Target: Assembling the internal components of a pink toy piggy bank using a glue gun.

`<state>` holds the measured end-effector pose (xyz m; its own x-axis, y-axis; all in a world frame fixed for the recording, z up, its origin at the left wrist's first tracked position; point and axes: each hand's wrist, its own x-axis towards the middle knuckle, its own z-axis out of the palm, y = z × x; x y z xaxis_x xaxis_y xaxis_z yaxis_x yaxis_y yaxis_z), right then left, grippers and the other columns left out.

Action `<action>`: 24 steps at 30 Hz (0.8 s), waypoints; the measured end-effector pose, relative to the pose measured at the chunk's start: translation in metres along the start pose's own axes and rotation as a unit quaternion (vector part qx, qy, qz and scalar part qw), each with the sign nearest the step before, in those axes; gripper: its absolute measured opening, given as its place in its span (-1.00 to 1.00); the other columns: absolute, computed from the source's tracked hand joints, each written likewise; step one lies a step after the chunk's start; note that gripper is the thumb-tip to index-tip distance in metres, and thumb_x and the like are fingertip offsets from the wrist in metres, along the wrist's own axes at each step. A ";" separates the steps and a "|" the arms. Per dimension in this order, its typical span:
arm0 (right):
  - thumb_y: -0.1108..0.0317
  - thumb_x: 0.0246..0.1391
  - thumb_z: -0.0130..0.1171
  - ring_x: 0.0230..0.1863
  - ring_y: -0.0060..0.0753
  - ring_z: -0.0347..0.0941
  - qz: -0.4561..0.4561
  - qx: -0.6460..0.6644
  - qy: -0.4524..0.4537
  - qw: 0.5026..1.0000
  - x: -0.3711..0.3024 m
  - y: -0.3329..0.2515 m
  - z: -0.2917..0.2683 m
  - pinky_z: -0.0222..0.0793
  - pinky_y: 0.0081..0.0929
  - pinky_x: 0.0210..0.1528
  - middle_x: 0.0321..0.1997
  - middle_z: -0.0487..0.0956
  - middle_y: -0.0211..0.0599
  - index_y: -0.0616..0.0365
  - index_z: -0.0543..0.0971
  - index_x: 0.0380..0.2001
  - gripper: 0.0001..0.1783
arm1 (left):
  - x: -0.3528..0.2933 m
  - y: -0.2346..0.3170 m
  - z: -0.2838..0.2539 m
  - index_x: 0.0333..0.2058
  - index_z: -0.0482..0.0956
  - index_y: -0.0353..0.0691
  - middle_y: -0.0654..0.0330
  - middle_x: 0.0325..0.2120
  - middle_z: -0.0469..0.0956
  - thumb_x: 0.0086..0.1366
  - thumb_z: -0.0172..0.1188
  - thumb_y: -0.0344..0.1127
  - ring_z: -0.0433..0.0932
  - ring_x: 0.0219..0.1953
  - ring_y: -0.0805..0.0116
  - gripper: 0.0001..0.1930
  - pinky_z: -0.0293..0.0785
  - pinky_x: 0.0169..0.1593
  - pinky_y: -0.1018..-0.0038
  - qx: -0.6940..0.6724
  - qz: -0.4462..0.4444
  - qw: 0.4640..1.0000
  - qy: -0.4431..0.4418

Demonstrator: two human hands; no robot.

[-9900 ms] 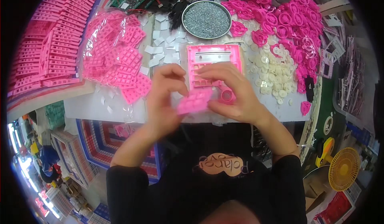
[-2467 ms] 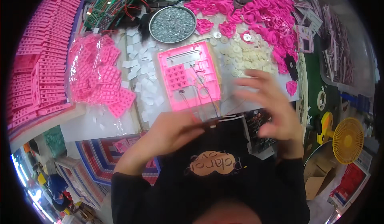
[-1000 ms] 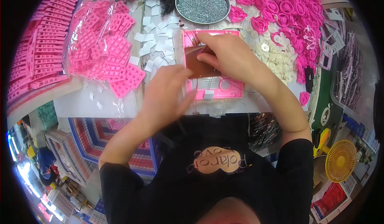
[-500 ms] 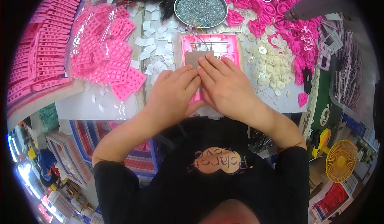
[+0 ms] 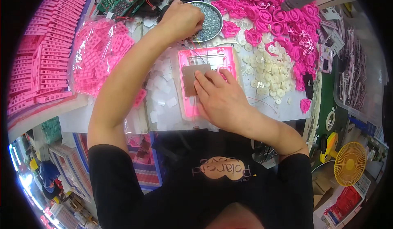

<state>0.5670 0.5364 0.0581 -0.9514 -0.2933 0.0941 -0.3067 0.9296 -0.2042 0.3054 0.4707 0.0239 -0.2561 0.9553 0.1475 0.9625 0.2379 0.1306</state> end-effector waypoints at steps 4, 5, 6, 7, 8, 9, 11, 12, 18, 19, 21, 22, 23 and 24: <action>0.22 0.08 0.20 0.20 -0.07 0.37 -0.001 0.058 -0.003 0.998 0.001 0.008 -0.006 0.24 0.00 0.28 0.27 0.49 -0.04 0.30 0.59 0.02 -0.52 | 0.000 -0.006 0.002 -0.36 0.66 -0.15 0.18 -0.38 0.63 0.23 0.29 -0.20 0.61 -0.24 0.08 -0.84 0.41 -0.13 0.11 0.008 0.001 0.996 0.093; 0.23 0.04 0.24 0.14 -0.08 0.42 -0.024 0.089 0.004 0.996 0.004 0.013 -0.010 0.31 -0.06 0.21 0.22 0.52 -0.08 0.26 0.61 0.00 -0.53 | -0.001 -0.009 0.002 -0.37 0.65 -0.16 0.17 -0.38 0.63 0.23 0.28 -0.20 0.61 -0.25 0.07 -0.84 0.42 -0.15 0.11 0.013 -0.016 0.996 0.087; 0.25 0.01 0.29 0.09 -0.09 0.46 -0.044 0.120 0.012 0.992 0.008 0.024 -0.017 0.38 -0.11 0.14 0.17 0.56 -0.13 0.22 0.62 -0.02 -0.55 | 0.001 -0.009 0.000 -0.37 0.65 -0.17 0.16 -0.39 0.63 0.24 0.28 -0.19 0.61 -0.26 0.07 -0.83 0.43 -0.16 0.11 0.018 -0.030 0.996 0.082; 0.26 -0.03 0.33 0.03 -0.10 0.51 -0.067 0.151 0.019 0.986 0.013 0.036 -0.025 0.44 -0.17 0.06 0.12 0.60 -0.17 0.18 0.64 -0.04 -0.56 | 0.001 -0.011 -0.003 -0.37 0.64 -0.17 0.15 -0.40 0.63 0.25 0.28 -0.19 0.62 -0.27 0.06 -0.82 0.44 -0.17 0.12 0.024 -0.047 0.996 0.077; 0.29 -0.06 0.37 -0.09 -0.19 0.56 -0.039 0.199 0.139 0.969 0.015 0.052 -0.029 0.48 -0.26 -0.08 -0.01 0.64 -0.25 0.15 0.66 -0.09 -0.59 | 0.000 -0.013 -0.003 -0.38 0.63 -0.18 0.14 -0.41 0.63 0.26 0.26 -0.17 0.62 -0.28 0.05 -0.80 0.45 -0.18 0.11 0.029 -0.048 0.995 0.084; 0.32 -0.10 0.41 -0.21 -0.27 0.60 -0.010 0.243 0.255 0.936 0.018 0.072 -0.037 0.51 -0.35 -0.23 -0.13 0.68 -0.33 0.12 0.67 -0.14 -0.63 | -0.001 -0.015 -0.003 -0.39 0.63 -0.19 0.13 -0.42 0.63 0.27 0.25 -0.16 0.62 -0.30 0.03 -0.78 0.46 -0.20 0.11 0.033 -0.050 0.994 0.093; 0.34 0.05 0.32 -0.21 -0.33 0.60 0.061 0.225 0.478 0.847 0.040 0.119 -0.072 0.50 -0.32 -0.11 -0.18 0.67 -0.29 0.15 0.62 -0.07 -0.66 | -0.004 -0.016 -0.002 -0.37 0.63 -0.18 0.13 -0.42 0.63 0.29 0.24 -0.12 0.63 -0.31 0.05 -0.76 0.48 -0.21 0.11 0.042 -0.062 0.993 0.094; 0.35 0.13 0.27 -0.21 -0.36 0.60 0.085 0.218 0.553 0.800 0.058 0.142 -0.091 0.50 -0.31 -0.04 -0.20 0.66 -0.27 0.16 0.59 -0.03 -0.67 | -0.005 -0.016 -0.003 -0.35 0.64 -0.15 0.15 -0.41 0.64 0.30 0.23 -0.09 0.65 -0.30 0.07 -0.75 0.49 -0.20 0.10 0.049 -0.074 0.992 0.088; 0.30 0.15 0.35 -0.20 -0.49 0.58 0.045 0.470 0.402 0.784 0.099 0.193 -0.114 0.49 -0.50 -0.14 -0.19 0.65 -0.26 0.26 0.53 0.04 -0.56 | 0.007 -0.014 0.008 -0.42 0.58 -0.22 0.09 -0.44 0.61 0.25 0.29 -0.17 0.61 -0.36 0.03 -0.77 0.50 -0.26 0.12 0.085 -0.083 0.990 0.082; 0.31 0.16 0.34 -0.20 -0.49 0.58 0.064 0.467 0.380 0.795 0.097 0.181 -0.114 0.49 -0.50 -0.14 -0.18 0.65 -0.26 0.26 0.53 0.02 -0.59 | 0.002 -0.014 0.007 -0.41 0.59 -0.21 0.10 -0.45 0.61 0.24 0.31 -0.20 0.61 -0.37 0.03 -0.79 0.49 -0.27 0.13 0.094 -0.084 0.990 0.070; 0.33 0.18 0.30 -0.20 -0.49 0.58 0.105 0.454 0.342 0.816 0.089 0.153 -0.115 0.49 -0.50 -0.13 -0.18 0.64 -0.25 0.25 0.53 -0.01 -0.63 | -0.002 -0.013 0.008 -0.39 0.62 -0.18 0.13 -0.45 0.63 0.26 0.27 -0.13 0.64 -0.36 0.06 -0.77 0.50 -0.28 0.09 0.083 -0.078 0.986 0.122; 0.35 0.17 0.25 -0.22 -0.41 0.58 0.025 0.571 0.312 0.759 0.081 0.137 -0.115 0.50 -0.41 -0.12 -0.19 0.64 -0.23 0.25 0.53 -0.05 -0.68 | 0.001 -0.009 0.004 -0.37 0.64 -0.16 0.14 -0.45 0.64 0.28 0.25 -0.10 0.66 -0.35 0.07 -0.76 0.50 -0.29 0.07 0.074 -0.070 0.984 0.149; 0.35 0.14 0.24 -0.24 -0.29 0.59 0.025 0.662 0.297 0.687 0.077 0.124 -0.114 0.51 -0.32 -0.12 -0.23 0.65 -0.19 0.24 0.55 -0.08 -0.70 | -0.002 -0.002 0.001 -0.39 0.63 -0.17 0.14 -0.45 0.63 0.26 0.27 -0.15 0.64 -0.37 0.07 -0.79 0.49 -0.30 0.10 -0.013 -0.065 0.984 0.168; 0.34 0.14 0.22 -0.27 -0.27 0.58 0.016 0.703 0.283 0.652 0.073 0.113 -0.105 0.51 -0.28 -0.11 -0.27 0.64 -0.20 0.22 0.53 -0.06 -0.68 | -0.024 0.020 -0.019 -0.40 0.62 -0.19 0.15 -0.46 0.61 0.24 0.30 -0.21 0.62 -0.39 0.08 -0.82 0.47 -0.31 0.14 -0.092 -0.071 0.976 0.182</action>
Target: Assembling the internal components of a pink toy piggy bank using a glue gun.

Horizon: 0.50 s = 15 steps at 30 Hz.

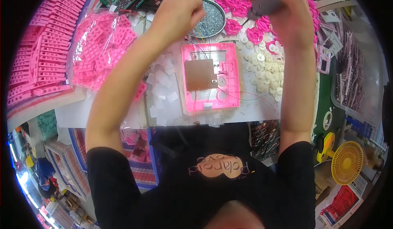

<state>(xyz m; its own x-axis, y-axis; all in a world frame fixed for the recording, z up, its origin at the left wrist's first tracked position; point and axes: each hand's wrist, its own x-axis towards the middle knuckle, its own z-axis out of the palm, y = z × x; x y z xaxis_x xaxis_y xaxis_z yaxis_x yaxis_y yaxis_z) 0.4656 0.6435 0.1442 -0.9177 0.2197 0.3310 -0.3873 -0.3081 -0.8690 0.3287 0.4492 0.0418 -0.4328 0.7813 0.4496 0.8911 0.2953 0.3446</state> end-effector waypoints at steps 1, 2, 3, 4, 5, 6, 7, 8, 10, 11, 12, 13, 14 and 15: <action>0.33 0.14 0.21 -0.30 -0.25 0.58 0.014 0.042 0.002 0.999 -0.012 0.000 0.007 0.51 -0.23 -0.10 -0.31 0.62 -0.20 0.20 0.51 -0.03 -0.66 | -0.014 0.025 -0.016 -0.41 0.61 -0.20 0.15 -0.47 0.60 0.23 0.32 -0.26 0.59 -0.41 0.08 -0.85 0.46 -0.32 0.18 -0.089 -0.010 0.996 0.014; 0.31 0.17 0.20 -0.33 -0.33 0.55 0.006 0.017 -0.006 1.000 -0.030 0.009 0.008 0.51 -0.23 -0.09 -0.35 0.59 -0.26 0.16 0.45 0.05 -0.61 | -0.033 0.046 -0.023 -0.40 0.63 -0.18 0.17 -0.47 0.60 0.22 0.33 -0.30 0.59 -0.42 0.13 -0.89 0.44 -0.29 0.23 -0.124 -0.011 0.992 -0.001; 0.29 0.21 0.18 -0.36 -0.41 0.53 -0.003 -0.004 -0.013 1.000 -0.045 0.015 0.010 0.51 -0.23 -0.08 -0.40 0.55 -0.31 0.12 0.39 0.13 -0.55 | -0.053 0.065 -0.029 -0.39 0.64 -0.17 0.19 -0.46 0.60 0.20 0.33 -0.34 0.58 -0.42 0.18 -0.93 0.41 -0.25 0.27 -0.157 -0.013 0.987 -0.018; 0.36 0.18 0.20 -0.44 -0.46 0.50 -0.017 0.023 -0.023 0.999 -0.058 0.018 0.016 0.47 -0.36 -0.25 -0.45 0.55 -0.33 0.15 0.43 0.07 -0.60 | -0.071 0.083 -0.034 -0.37 0.65 -0.16 0.21 -0.44 0.62 0.18 0.35 -0.37 0.59 -0.40 0.22 -0.94 0.38 -0.19 0.30 -0.145 -0.005 0.989 -0.019; 0.43 0.15 0.22 -0.52 -0.51 0.47 -0.029 0.051 -0.034 0.998 -0.072 0.019 0.023 0.43 -0.49 -0.43 -0.51 0.55 -0.34 0.17 0.46 0.00 -0.66 | -0.088 0.098 -0.035 -0.36 0.66 -0.15 0.22 -0.41 0.64 0.15 0.36 -0.40 0.60 -0.38 0.26 -0.92 0.36 -0.12 0.33 -0.132 0.001 0.991 -0.019; 0.48 0.14 0.21 -0.57 -0.49 0.40 0.001 0.093 -0.050 0.994 -0.085 0.014 0.029 0.44 -0.43 -0.42 -0.54 0.50 -0.33 0.17 0.33 0.02 -0.59 | -0.102 0.106 -0.030 -0.32 0.66 -0.12 0.26 -0.40 0.64 0.15 0.37 -0.38 0.60 -0.35 0.30 -0.88 0.33 -0.08 0.30 -0.138 -0.003 0.990 -0.002; 0.43 0.16 0.21 -0.59 -0.51 0.37 -0.013 0.083 -0.058 0.995 -0.094 0.011 0.037 0.42 -0.42 -0.42 -0.58 0.45 -0.39 0.10 0.32 0.02 -0.60 | -0.115 0.112 -0.022 -0.28 0.66 -0.08 0.30 -0.38 0.64 0.14 0.39 -0.36 0.60 -0.33 0.33 -0.85 0.31 -0.04 0.28 -0.144 -0.005 0.990 0.013; 0.37 0.18 0.21 -0.61 -0.52 0.34 -0.028 0.072 -0.067 0.995 -0.101 0.009 0.046 0.41 -0.42 -0.43 -0.61 0.39 -0.46 0.02 0.32 0.02 -0.61 | -0.124 0.117 -0.017 -0.24 0.66 -0.05 0.34 -0.37 0.64 0.14 0.40 -0.33 0.61 -0.30 0.37 -0.81 0.29 0.00 0.25 -0.150 -0.008 0.988 0.029; 0.34 0.20 0.22 -0.63 -0.53 0.33 -0.038 0.066 -0.080 0.994 -0.107 0.003 0.055 0.39 -0.42 -0.43 -0.62 0.38 -0.50 -0.05 0.31 0.01 -0.62 | -0.132 0.123 -0.012 -0.21 0.66 -0.06 0.35 -0.35 0.65 0.14 0.40 -0.37 0.61 -0.30 0.39 -0.78 0.29 0.01 0.26 -0.152 -0.013 0.987 0.043; 0.33 0.21 0.23 -0.64 -0.53 0.33 -0.041 0.062 -0.086 0.993 -0.110 0.000 0.059 0.38 -0.42 -0.43 -0.63 0.37 -0.51 -0.09 0.31 0.00 -0.62 | -0.134 0.125 -0.011 -0.19 0.66 -0.07 0.36 -0.34 0.65 0.14 0.40 -0.39 0.61 -0.30 0.39 -0.76 0.29 0.02 0.26 -0.154 -0.015 0.987 0.050; 0.32 0.21 0.24 -0.64 -0.53 0.33 -0.039 0.053 -0.090 0.994 -0.110 -0.002 0.061 0.38 -0.42 -0.43 -0.63 0.38 -0.51 -0.09 0.31 0.00 -0.62 | -0.134 0.126 -0.011 -0.20 0.65 -0.07 0.35 -0.34 0.65 0.12 0.41 -0.40 0.60 -0.30 0.39 -0.76 0.29 0.02 0.26 -0.159 -0.011 0.985 0.059; 0.32 0.21 0.24 -0.65 -0.53 0.33 -0.036 0.048 -0.092 0.994 -0.110 -0.002 0.062 0.37 -0.42 -0.44 -0.63 0.38 -0.51 -0.09 0.31 -0.02 -0.63 | -0.133 0.128 -0.012 -0.20 0.65 -0.08 0.35 -0.34 0.65 0.11 0.42 -0.41 0.60 -0.30 0.39 -0.75 0.29 0.03 0.26 -0.165 -0.008 0.984 0.068; 0.32 0.21 0.25 -0.65 -0.53 0.32 -0.033 0.042 -0.093 0.994 -0.110 -0.003 0.062 0.37 -0.42 -0.45 -0.63 0.38 -0.50 -0.08 0.31 -0.03 -0.63 | -0.132 0.129 -0.012 -0.21 0.64 -0.09 0.34 -0.34 0.65 0.09 0.43 -0.42 0.60 -0.31 0.39 -0.74 0.30 0.03 0.27 -0.171 -0.004 0.982 0.077; 0.33 0.21 0.25 -0.65 -0.52 0.32 -0.031 0.037 -0.095 0.994 -0.109 -0.003 0.063 0.36 -0.42 -0.46 -0.63 0.38 -0.50 -0.08 0.30 -0.05 -0.64 | -0.132 0.129 -0.014 -0.23 0.64 -0.09 0.34 -0.35 0.65 0.07 0.44 -0.42 0.60 -0.32 0.39 -0.73 0.30 0.03 0.27 -0.175 0.000 0.981 0.078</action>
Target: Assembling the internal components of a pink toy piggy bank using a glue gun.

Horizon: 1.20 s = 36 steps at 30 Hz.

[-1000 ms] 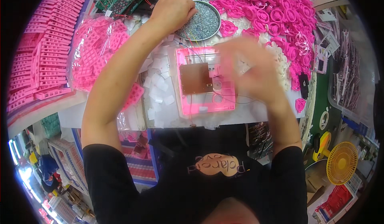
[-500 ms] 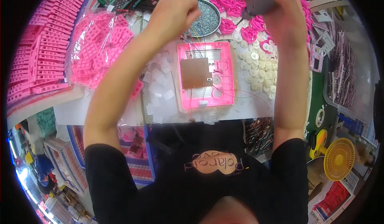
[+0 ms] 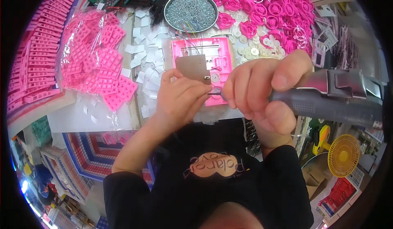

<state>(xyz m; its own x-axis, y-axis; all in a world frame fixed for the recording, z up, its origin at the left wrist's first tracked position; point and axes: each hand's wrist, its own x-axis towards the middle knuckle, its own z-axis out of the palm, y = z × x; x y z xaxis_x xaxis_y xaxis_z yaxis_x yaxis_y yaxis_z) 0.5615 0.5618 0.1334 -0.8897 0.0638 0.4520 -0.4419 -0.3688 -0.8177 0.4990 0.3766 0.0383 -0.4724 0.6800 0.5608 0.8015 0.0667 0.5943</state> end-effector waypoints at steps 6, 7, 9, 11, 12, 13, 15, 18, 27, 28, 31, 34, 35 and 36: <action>0.38 0.19 0.23 -0.65 -0.51 0.29 0.012 -0.009 0.010 1.000 -0.003 0.009 0.005 0.30 -0.41 -0.51 -0.63 0.36 -0.45 -0.04 0.29 -0.09 -0.66 | -0.003 -0.005 0.000 -0.29 0.62 -0.11 0.33 -0.40 0.64 0.01 0.48 -0.42 0.60 -0.36 0.39 -0.72 0.31 0.03 0.25 -0.013 0.021 1.000 0.012; 0.38 0.19 0.22 -0.65 -0.51 0.29 0.012 -0.020 0.000 1.000 -0.003 0.010 0.004 0.30 -0.41 -0.52 -0.63 0.36 -0.44 -0.03 0.29 -0.09 -0.67 | -0.005 -0.006 0.000 -0.29 0.62 -0.11 0.33 -0.40 0.63 0.02 0.48 -0.41 0.61 -0.35 0.39 -0.73 0.31 0.04 0.24 -0.007 0.023 1.000 0.019; 0.41 0.19 0.19 -0.66 -0.50 0.27 -0.004 -0.044 0.001 0.999 -0.002 0.015 0.002 0.30 -0.41 -0.52 -0.63 0.35 -0.41 -0.01 0.29 -0.09 -0.68 | -0.005 -0.008 -0.002 -0.31 0.61 -0.11 0.33 -0.41 0.63 0.03 0.47 -0.39 0.62 -0.34 0.38 -0.75 0.31 0.07 0.22 0.012 0.024 0.999 0.032; 0.45 0.18 0.16 -0.67 -0.50 0.24 -0.029 -0.081 0.022 0.996 -0.001 0.031 -0.007 0.30 -0.41 -0.53 -0.64 0.34 -0.38 0.02 0.29 -0.08 -0.68 | -0.001 -0.011 -0.010 -0.34 0.60 -0.11 0.33 -0.41 0.63 0.05 0.46 -0.36 0.64 -0.31 0.38 -0.78 0.29 0.11 0.19 0.036 0.018 0.998 0.048; 0.47 0.18 0.15 -0.67 -0.49 0.23 -0.036 -0.100 0.031 0.994 0.001 0.040 -0.011 0.30 -0.41 -0.53 -0.64 0.34 -0.37 0.04 0.29 -0.07 -0.68 | 0.001 -0.012 -0.016 -0.37 0.59 -0.12 0.30 -0.40 0.64 0.10 0.43 -0.37 0.65 -0.27 0.35 -0.83 0.28 0.13 0.18 0.049 0.005 0.998 0.041; 0.49 0.17 0.13 -0.67 -0.49 0.23 -0.039 -0.134 0.046 0.989 0.002 0.049 -0.020 0.30 -0.41 -0.53 -0.64 0.34 -0.36 0.06 0.29 -0.07 -0.69 | 0.005 -0.012 -0.019 -0.39 0.57 -0.14 0.28 -0.38 0.64 0.14 0.39 -0.39 0.67 -0.23 0.33 -0.86 0.26 0.15 0.16 0.059 -0.004 0.998 0.031; 0.52 0.16 0.12 -0.67 -0.50 0.25 -0.037 -0.167 0.054 0.984 0.007 0.062 -0.028 0.33 -0.41 -0.53 -0.63 0.36 -0.33 0.12 0.31 -0.07 -0.69 | 0.002 -0.013 -0.015 -0.42 0.56 -0.15 0.27 -0.37 0.65 0.19 0.35 -0.40 0.67 -0.15 0.31 -0.88 0.24 0.18 0.15 0.080 -0.028 0.996 -0.009; 0.53 0.15 0.13 -0.66 -0.51 0.28 -0.038 -0.196 0.055 0.978 0.011 0.079 -0.032 0.37 -0.41 -0.51 -0.61 0.41 -0.29 0.17 0.33 -0.09 -0.71 | -0.012 -0.014 -0.002 -0.43 0.55 -0.15 0.32 -0.36 0.64 0.19 0.36 -0.38 0.67 -0.07 0.35 -0.87 0.24 0.20 0.16 0.102 -0.064 0.990 -0.073; 0.60 0.13 0.15 -0.62 -0.52 0.35 -0.054 -0.237 0.030 0.970 0.010 0.098 -0.026 0.40 -0.48 -0.51 -0.57 0.46 -0.25 0.21 0.35 -0.19 -0.76 | -0.015 -0.008 -0.005 -0.44 0.53 -0.12 0.31 -0.30 0.65 0.17 0.37 -0.37 0.66 -0.05 0.34 -0.85 0.23 0.19 0.15 0.061 -0.109 0.990 -0.068; 0.61 0.13 0.15 -0.62 -0.52 0.35 -0.050 -0.223 0.030 0.973 0.011 0.098 -0.025 0.40 -0.48 -0.51 -0.57 0.46 -0.25 0.21 0.35 -0.19 -0.77 | -0.014 -0.006 -0.005 -0.43 0.53 -0.12 0.31 -0.29 0.65 0.17 0.37 -0.37 0.66 -0.05 0.34 -0.85 0.22 0.19 0.14 0.050 -0.117 0.989 -0.069; 0.62 0.13 0.12 -0.61 -0.52 0.37 -0.034 -0.181 0.018 0.983 0.012 0.096 -0.022 0.40 -0.48 -0.51 -0.57 0.46 -0.28 0.23 0.36 -0.18 -0.78 | -0.015 -0.005 -0.006 -0.42 0.53 -0.10 0.30 -0.27 0.67 0.16 0.37 -0.38 0.66 -0.07 0.33 -0.85 0.16 0.25 0.08 0.032 -0.129 0.989 -0.064; 0.58 0.17 0.08 -0.63 -0.54 0.34 0.022 -0.239 0.036 0.970 0.021 0.084 -0.028 0.39 -0.47 -0.52 -0.59 0.45 -0.32 0.20 0.39 -0.12 -0.78 | -0.015 -0.010 -0.004 -0.41 0.58 -0.10 0.31 -0.27 0.68 0.15 0.38 -0.36 0.66 -0.08 0.35 -0.88 0.08 0.32 -0.02 0.047 -0.123 0.990 -0.047; 0.46 0.23 0.09 -0.64 -0.54 0.29 0.023 -0.129 0.043 0.990 0.023 0.075 -0.025 0.37 -0.45 -0.53 -0.64 0.40 -0.41 0.14 0.38 -0.03 -0.74 | -0.014 -0.012 -0.004 -0.40 0.60 -0.10 0.31 -0.27 0.68 0.14 0.38 -0.35 0.66 -0.08 0.36 -0.89 0.05 0.35 -0.06 0.056 -0.119 0.990 -0.041; 0.43 0.24 0.10 -0.65 -0.54 0.28 0.001 -0.072 0.005 0.997 0.026 0.067 -0.023 0.36 -0.45 -0.53 -0.65 0.38 -0.42 0.12 0.37 -0.02 -0.73 | -0.011 -0.013 -0.003 -0.40 0.61 -0.09 0.31 -0.27 0.69 0.14 0.38 -0.35 0.66 -0.10 0.37 -0.90 0.02 0.36 -0.08 0.042 -0.133 0.989 -0.038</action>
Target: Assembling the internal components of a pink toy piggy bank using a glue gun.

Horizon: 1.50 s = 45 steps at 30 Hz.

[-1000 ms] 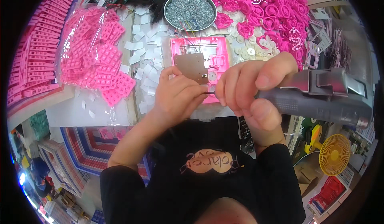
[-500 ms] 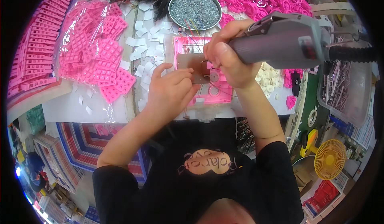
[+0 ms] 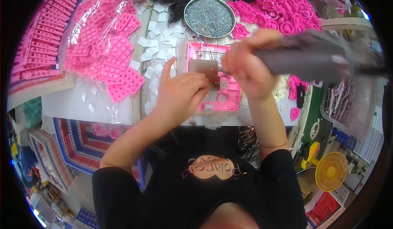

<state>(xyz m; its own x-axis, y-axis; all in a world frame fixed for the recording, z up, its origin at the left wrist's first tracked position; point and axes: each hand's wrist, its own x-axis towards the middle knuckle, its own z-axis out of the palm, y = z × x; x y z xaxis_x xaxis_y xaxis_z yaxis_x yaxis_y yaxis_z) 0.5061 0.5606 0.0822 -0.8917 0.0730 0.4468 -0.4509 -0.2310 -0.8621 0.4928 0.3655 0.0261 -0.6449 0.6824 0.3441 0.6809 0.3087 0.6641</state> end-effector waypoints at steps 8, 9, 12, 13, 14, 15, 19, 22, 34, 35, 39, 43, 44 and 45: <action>0.32 0.24 0.16 -0.65 -0.50 0.25 -0.019 0.080 -0.037 0.996 -0.013 -0.022 0.014 0.25 -0.45 -0.57 -0.67 0.33 -0.45 0.03 0.29 -0.09 -0.72 | 0.010 0.007 -0.001 -0.39 0.64 -0.08 0.32 -0.32 0.70 0.16 0.39 -0.36 0.67 -0.21 0.37 -0.91 -0.07 0.41 -0.16 -0.066 -0.017 0.998 0.015; 0.33 0.24 0.16 -0.65 -0.50 0.26 -0.021 0.077 -0.030 0.996 -0.015 -0.022 0.015 0.25 -0.45 -0.57 -0.67 0.33 -0.45 0.03 0.29 -0.09 -0.71 | 0.011 0.007 -0.001 -0.38 0.64 -0.07 0.33 -0.33 0.70 0.15 0.39 -0.35 0.67 -0.22 0.35 -0.91 -0.05 0.40 -0.15 -0.039 -0.004 0.999 0.021; 0.34 0.23 0.16 -0.65 -0.50 0.26 -0.022 0.086 -0.032 0.996 -0.015 -0.021 0.013 0.27 -0.44 -0.55 -0.67 0.33 -0.45 0.05 0.29 -0.07 -0.70 | 0.022 0.007 -0.009 -0.38 0.64 -0.06 0.32 -0.37 0.69 0.14 0.39 -0.32 0.66 -0.24 0.30 -0.90 0.02 0.38 -0.14 -0.008 0.022 1.000 -0.003; 0.34 0.23 0.16 -0.65 -0.49 0.26 -0.022 0.089 -0.036 0.995 -0.014 -0.020 0.010 0.27 -0.44 -0.55 -0.67 0.33 -0.45 0.05 0.29 -0.07 -0.70 | 0.036 0.006 -0.017 -0.37 0.64 -0.06 0.31 -0.38 0.68 0.13 0.39 -0.31 0.66 -0.24 0.28 -0.90 0.06 0.37 -0.13 -0.031 0.021 0.999 -0.040; 0.35 0.23 0.16 -0.65 -0.49 0.26 -0.021 0.072 -0.024 0.997 -0.014 -0.018 0.008 0.28 -0.44 -0.54 -0.67 0.33 -0.45 0.06 0.29 -0.06 -0.69 | 0.051 0.001 -0.023 -0.36 0.64 -0.06 0.30 -0.38 0.67 0.13 0.38 -0.30 0.65 -0.25 0.26 -0.89 0.09 0.35 -0.13 -0.055 0.020 0.995 -0.077; 0.35 0.22 0.16 -0.65 -0.49 0.26 -0.020 0.061 -0.012 0.998 -0.015 -0.015 0.007 0.29 -0.44 -0.53 -0.67 0.33 -0.45 0.08 0.29 -0.06 -0.69 | 0.071 -0.014 -0.027 -0.36 0.66 -0.07 0.27 -0.38 0.67 0.14 0.36 -0.26 0.64 -0.23 0.25 -0.89 0.15 0.30 -0.11 -0.124 -0.009 0.992 -0.037; 0.40 0.21 0.18 -0.65 -0.48 0.27 0.020 0.014 0.000 1.000 -0.022 -0.003 0.011 0.33 -0.38 -0.50 -0.67 0.33 -0.44 0.12 0.28 -0.08 -0.68 | 0.149 -0.097 -0.015 -0.40 0.70 -0.11 0.11 -0.34 0.65 0.20 0.21 -0.15 0.60 -0.17 0.11 -0.80 0.33 0.06 0.02 0.252 -0.016 0.967 0.027; 0.41 0.20 0.19 -0.64 -0.49 0.29 0.034 -0.002 0.003 0.999 -0.031 0.006 0.011 0.35 -0.34 -0.48 -0.66 0.33 -0.41 0.11 0.27 -0.10 -0.68 | 0.160 -0.091 0.001 -0.41 0.71 -0.10 0.11 -0.31 0.66 0.22 0.19 -0.15 0.60 -0.14 0.10 -0.79 0.34 0.03 0.02 0.316 -0.024 0.946 -0.061; 0.56 0.15 0.17 -0.59 -0.46 0.30 0.022 -0.109 -0.120 0.987 -0.036 0.015 0.017 0.36 -0.33 -0.47 -0.55 0.42 -0.30 0.13 0.28 -0.16 -0.71 | 0.137 -0.064 -0.024 -0.51 0.61 -0.14 0.16 -0.47 0.64 0.25 0.17 -0.20 0.62 -0.31 0.02 -0.79 0.31 -0.06 -0.03 0.129 -0.053 0.990 0.011; 0.57 0.14 0.17 -0.58 -0.45 0.31 0.018 -0.127 -0.146 0.981 -0.034 0.014 0.016 0.36 -0.32 -0.46 -0.56 0.42 -0.29 0.14 0.28 -0.16 -0.70 | 0.125 -0.052 -0.037 -0.51 0.59 -0.14 0.15 -0.51 0.62 0.24 0.18 -0.21 0.61 -0.35 0.00 -0.80 0.31 -0.07 -0.02 0.059 -0.060 0.996 -0.008; 0.56 0.15 0.19 -0.57 -0.44 0.33 0.021 -0.147 -0.149 0.978 -0.034 0.018 0.019 0.37 -0.33 -0.46 -0.59 0.41 -0.30 0.15 0.28 -0.15 -0.69 | 0.064 -0.037 -0.041 -0.44 0.56 -0.07 0.22 -0.47 0.59 0.21 0.27 -0.22 0.57 -0.28 0.15 -0.88 0.26 0.00 0.01 0.056 0.023 0.998 0.001; 0.43 0.20 0.21 -0.61 -0.47 0.30 0.028 -0.029 -0.067 0.997 -0.033 0.018 0.020 0.33 -0.37 -0.50 -0.62 0.39 -0.35 0.13 0.28 -0.12 -0.68 | 0.012 -0.016 -0.026 -0.40 0.58 -0.03 0.33 -0.38 0.58 0.14 0.36 -0.27 0.53 -0.18 0.31 -0.88 0.19 0.09 0.04 0.051 0.038 0.998 -0.011; 0.37 0.22 0.21 -0.63 -0.49 0.28 0.013 0.027 -0.058 0.998 -0.025 0.011 0.023 0.30 -0.40 -0.53 -0.63 0.37 -0.38 0.12 0.28 -0.11 -0.68 | 0.005 -0.014 -0.023 -0.40 0.58 -0.02 0.35 -0.36 0.58 0.12 0.38 -0.29 0.53 -0.16 0.34 -0.88 0.17 0.11 0.06 0.039 0.029 0.999 -0.019; 0.31 0.24 0.20 -0.65 -0.51 0.26 -0.002 0.084 -0.051 0.995 -0.017 0.004 0.028 0.28 -0.43 -0.56 -0.65 0.36 -0.42 0.10 0.29 -0.10 -0.68 | -0.002 -0.011 -0.020 -0.40 0.60 -0.02 0.38 -0.40 0.58 0.08 0.41 -0.33 0.54 -0.21 0.35 -0.86 0.17 0.11 0.11 0.026 0.015 1.000 -0.009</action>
<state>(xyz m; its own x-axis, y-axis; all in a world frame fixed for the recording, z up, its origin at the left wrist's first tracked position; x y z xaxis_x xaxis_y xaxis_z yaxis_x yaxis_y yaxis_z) 0.5206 0.5316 0.0776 -0.8774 -0.0237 0.4791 -0.4330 -0.3909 -0.8123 0.4793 0.3480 0.0310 -0.6176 0.7040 0.3505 0.7172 0.3213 0.6184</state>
